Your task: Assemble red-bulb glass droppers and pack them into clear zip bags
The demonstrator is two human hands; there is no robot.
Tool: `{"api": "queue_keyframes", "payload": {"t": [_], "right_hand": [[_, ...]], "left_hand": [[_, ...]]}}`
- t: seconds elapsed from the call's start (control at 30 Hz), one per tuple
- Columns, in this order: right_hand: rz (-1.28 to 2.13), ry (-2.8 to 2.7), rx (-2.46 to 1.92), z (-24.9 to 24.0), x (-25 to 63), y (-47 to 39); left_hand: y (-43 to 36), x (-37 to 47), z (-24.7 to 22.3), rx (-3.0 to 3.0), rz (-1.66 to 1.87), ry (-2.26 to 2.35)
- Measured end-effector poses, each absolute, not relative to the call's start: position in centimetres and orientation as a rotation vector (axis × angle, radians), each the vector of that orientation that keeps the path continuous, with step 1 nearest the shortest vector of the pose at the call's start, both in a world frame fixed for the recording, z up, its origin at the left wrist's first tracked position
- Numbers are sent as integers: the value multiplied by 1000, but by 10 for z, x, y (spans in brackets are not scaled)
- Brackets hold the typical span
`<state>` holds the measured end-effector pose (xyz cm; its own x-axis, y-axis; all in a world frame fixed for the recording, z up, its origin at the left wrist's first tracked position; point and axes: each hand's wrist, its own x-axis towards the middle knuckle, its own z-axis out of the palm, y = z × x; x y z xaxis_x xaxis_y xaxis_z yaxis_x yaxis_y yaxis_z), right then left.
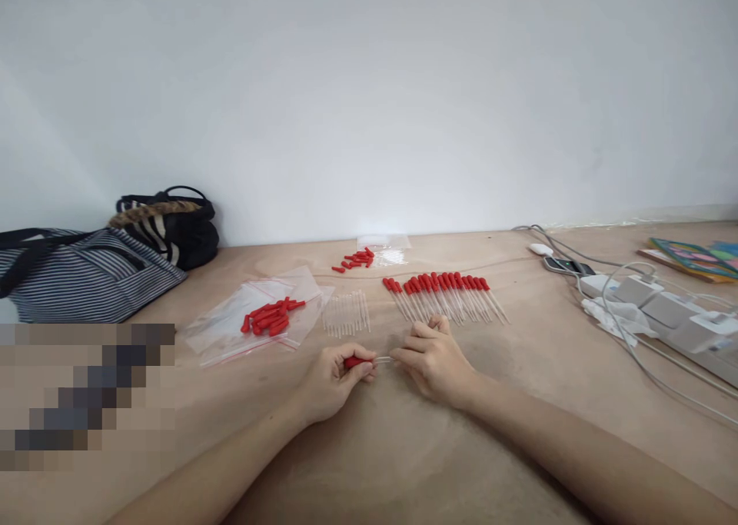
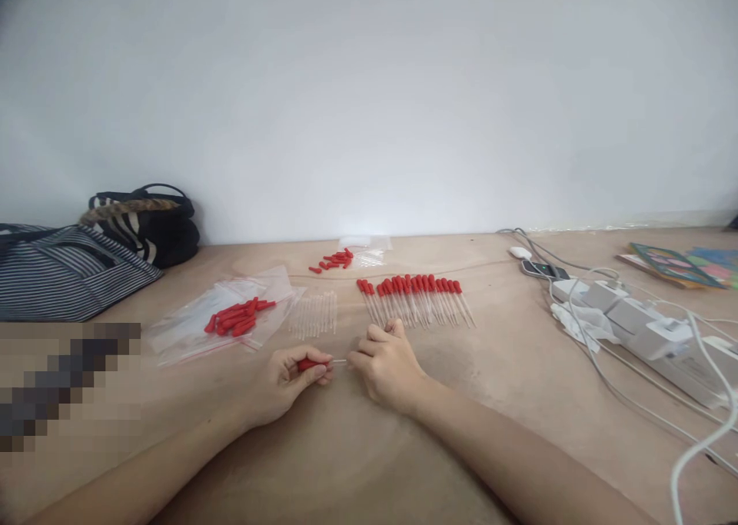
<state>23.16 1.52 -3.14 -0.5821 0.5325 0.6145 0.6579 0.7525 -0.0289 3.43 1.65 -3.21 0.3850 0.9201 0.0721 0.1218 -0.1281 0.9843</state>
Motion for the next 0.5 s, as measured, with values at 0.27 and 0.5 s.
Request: {"api": "queue_keyframes", "payload": {"t": [0.27,0.5], "right_hand": [[-197,-2301,-1154,-24,238,18],[-32,-1882,-1951,-11,242,65]], "left_hand": [[19,20,-20,1985,880,1112],[53,-43,1,2537,1026,1812]]}}
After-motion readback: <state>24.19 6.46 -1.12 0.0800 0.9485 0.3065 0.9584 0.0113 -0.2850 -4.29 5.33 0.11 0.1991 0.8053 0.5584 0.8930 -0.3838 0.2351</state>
